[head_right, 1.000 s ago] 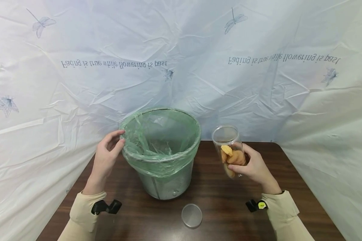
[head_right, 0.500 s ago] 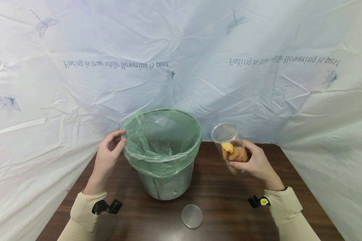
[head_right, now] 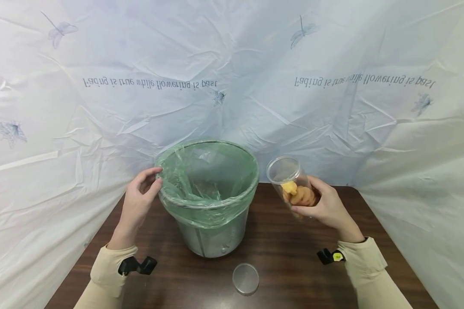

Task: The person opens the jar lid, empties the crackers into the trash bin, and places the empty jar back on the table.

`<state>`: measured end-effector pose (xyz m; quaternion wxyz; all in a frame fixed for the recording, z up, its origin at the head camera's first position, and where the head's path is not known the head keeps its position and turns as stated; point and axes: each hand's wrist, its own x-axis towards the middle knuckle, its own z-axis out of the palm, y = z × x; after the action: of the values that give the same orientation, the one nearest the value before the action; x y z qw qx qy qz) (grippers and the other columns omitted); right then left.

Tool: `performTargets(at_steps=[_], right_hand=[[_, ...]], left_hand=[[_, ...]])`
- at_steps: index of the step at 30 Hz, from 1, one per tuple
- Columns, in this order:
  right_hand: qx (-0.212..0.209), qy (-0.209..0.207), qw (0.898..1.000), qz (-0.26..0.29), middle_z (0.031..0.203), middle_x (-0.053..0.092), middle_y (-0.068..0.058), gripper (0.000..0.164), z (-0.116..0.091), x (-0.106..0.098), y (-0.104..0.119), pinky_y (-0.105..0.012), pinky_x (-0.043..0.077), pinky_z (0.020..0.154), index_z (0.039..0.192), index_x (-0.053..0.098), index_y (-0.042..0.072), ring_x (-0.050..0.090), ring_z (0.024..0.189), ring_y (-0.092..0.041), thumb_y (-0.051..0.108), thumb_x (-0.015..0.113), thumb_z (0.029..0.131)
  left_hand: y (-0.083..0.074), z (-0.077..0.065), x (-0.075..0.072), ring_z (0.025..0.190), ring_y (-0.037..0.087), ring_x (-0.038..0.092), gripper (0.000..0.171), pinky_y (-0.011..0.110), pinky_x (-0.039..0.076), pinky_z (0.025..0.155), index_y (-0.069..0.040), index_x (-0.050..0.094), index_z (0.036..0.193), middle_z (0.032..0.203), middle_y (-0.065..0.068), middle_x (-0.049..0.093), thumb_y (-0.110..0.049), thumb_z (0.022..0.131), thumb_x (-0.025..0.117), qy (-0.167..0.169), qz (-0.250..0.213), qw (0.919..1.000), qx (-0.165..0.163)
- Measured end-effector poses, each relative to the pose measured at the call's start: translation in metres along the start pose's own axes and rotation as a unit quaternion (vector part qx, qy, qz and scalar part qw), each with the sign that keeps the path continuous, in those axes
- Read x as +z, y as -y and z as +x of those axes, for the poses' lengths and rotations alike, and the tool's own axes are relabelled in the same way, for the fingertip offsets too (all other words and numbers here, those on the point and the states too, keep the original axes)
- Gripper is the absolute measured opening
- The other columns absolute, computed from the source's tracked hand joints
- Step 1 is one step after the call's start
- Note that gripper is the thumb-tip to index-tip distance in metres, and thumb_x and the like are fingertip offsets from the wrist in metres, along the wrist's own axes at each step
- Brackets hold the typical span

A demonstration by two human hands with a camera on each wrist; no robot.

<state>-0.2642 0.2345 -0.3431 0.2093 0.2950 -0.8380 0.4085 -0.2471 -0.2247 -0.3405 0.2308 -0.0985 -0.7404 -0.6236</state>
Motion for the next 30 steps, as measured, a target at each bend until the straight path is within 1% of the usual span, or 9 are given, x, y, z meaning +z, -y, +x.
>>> performTargets(at_steps=[3,8,11,14,16,19,22,27,30], right_hand=[[-0.004,0.002,1.0,-0.006,0.105,0.06,0.019,0.07,0.001,-0.001,0.004,-0.012,0.045,0.07,0.119,0.06,-0.005,0.057,0.085,0.003,-0.012,0.088,0.055],[-0.019,-0.004,0.999,-0.028,0.106,0.06,0.013,0.078,0.004,-0.002,-0.011,-0.011,0.045,0.071,0.123,0.061,0.001,0.058,0.087,0.002,-0.009,0.091,0.052],[-0.037,-0.005,0.999,-0.037,0.107,0.062,0.006,0.082,0.006,-0.003,-0.015,-0.01,0.045,0.073,0.125,0.061,0.003,0.057,0.089,0.002,-0.006,0.093,0.05],[-0.052,-0.005,0.997,-0.05,0.106,0.063,-0.005,0.082,0.01,-0.004,-0.005,-0.009,0.044,0.073,0.124,0.061,0.001,0.055,0.091,0.005,-0.007,0.093,0.048],[-0.054,-0.006,0.997,-0.056,0.106,0.064,-0.009,0.082,0.011,-0.004,0.0,-0.008,0.043,0.074,0.123,0.061,-0.001,0.054,0.092,0.006,-0.009,0.092,0.047],[-0.048,-0.006,0.997,-0.059,0.106,0.064,-0.012,0.082,0.012,-0.003,0.0,-0.007,0.043,0.074,0.122,0.061,-0.002,0.054,0.092,0.007,-0.01,0.092,0.047],[-0.043,-0.008,0.997,-0.064,0.107,0.064,-0.01,0.083,0.013,-0.001,-0.006,-0.007,0.042,0.074,0.124,0.061,0.001,0.053,0.093,0.008,-0.009,0.093,0.048],[-0.053,-0.013,0.996,-0.065,0.103,0.063,-0.016,0.079,0.019,-0.002,0.017,-0.008,0.041,0.072,0.121,0.06,-0.006,0.051,0.091,0.009,-0.011,0.091,0.048],[-0.05,-0.013,0.996,-0.074,0.102,0.063,-0.014,0.081,0.021,-0.001,0.014,-0.009,0.041,0.071,0.121,0.061,-0.004,0.05,0.09,0.009,-0.009,0.092,0.047]], left_hand=[[0.0,-0.001,0.0,0.103,0.017,0.053,0.034,0.018,0.048,0.088,0.0,0.06,0.126,0.123,0.013,0.055,-0.009,0.093,0.063,0.0,-0.002,1.0,-0.001],[0.0,-0.001,0.0,0.103,0.017,0.053,0.033,0.017,0.048,0.088,0.0,0.06,0.125,0.122,0.013,0.056,-0.009,0.093,0.063,0.0,-0.003,1.0,0.001],[0.0,0.0,0.0,0.102,0.018,0.053,0.033,0.016,0.048,0.087,0.0,0.061,0.125,0.122,0.014,0.056,-0.008,0.093,0.063,-0.003,-0.006,1.0,0.005],[0.0,0.0,0.0,0.103,0.017,0.053,0.033,0.015,0.048,0.088,0.001,0.06,0.125,0.122,0.014,0.056,-0.008,0.093,0.063,-0.003,-0.006,1.0,0.005],[0.001,0.0,0.0,0.103,0.017,0.053,0.034,0.018,0.048,0.089,0.001,0.06,0.125,0.123,0.013,0.056,-0.008,0.093,0.063,-0.002,-0.005,1.0,0.003],[0.001,-0.001,0.0,0.104,0.017,0.052,0.035,0.022,0.048,0.091,0.001,0.059,0.126,0.124,0.012,0.055,-0.009,0.093,0.063,0.001,-0.001,1.0,-0.001],[0.001,-0.001,0.0,0.105,0.018,0.052,0.035,0.023,0.048,0.092,0.001,0.059,0.127,0.125,0.012,0.055,-0.01,0.094,0.062,0.001,0.001,1.0,-0.002],[0.0,0.0,0.0,0.106,0.018,0.052,0.034,0.019,0.047,0.091,0.0,0.059,0.127,0.126,0.012,0.055,-0.01,0.094,0.062,0.003,-0.001,1.0,0.0],[0.0,0.0,0.0,0.105,0.018,0.052,0.034,0.018,0.047,0.09,0.0,0.059,0.127,0.126,0.012,0.055,-0.01,0.094,0.062,0.004,-0.002,1.0,0.001]])
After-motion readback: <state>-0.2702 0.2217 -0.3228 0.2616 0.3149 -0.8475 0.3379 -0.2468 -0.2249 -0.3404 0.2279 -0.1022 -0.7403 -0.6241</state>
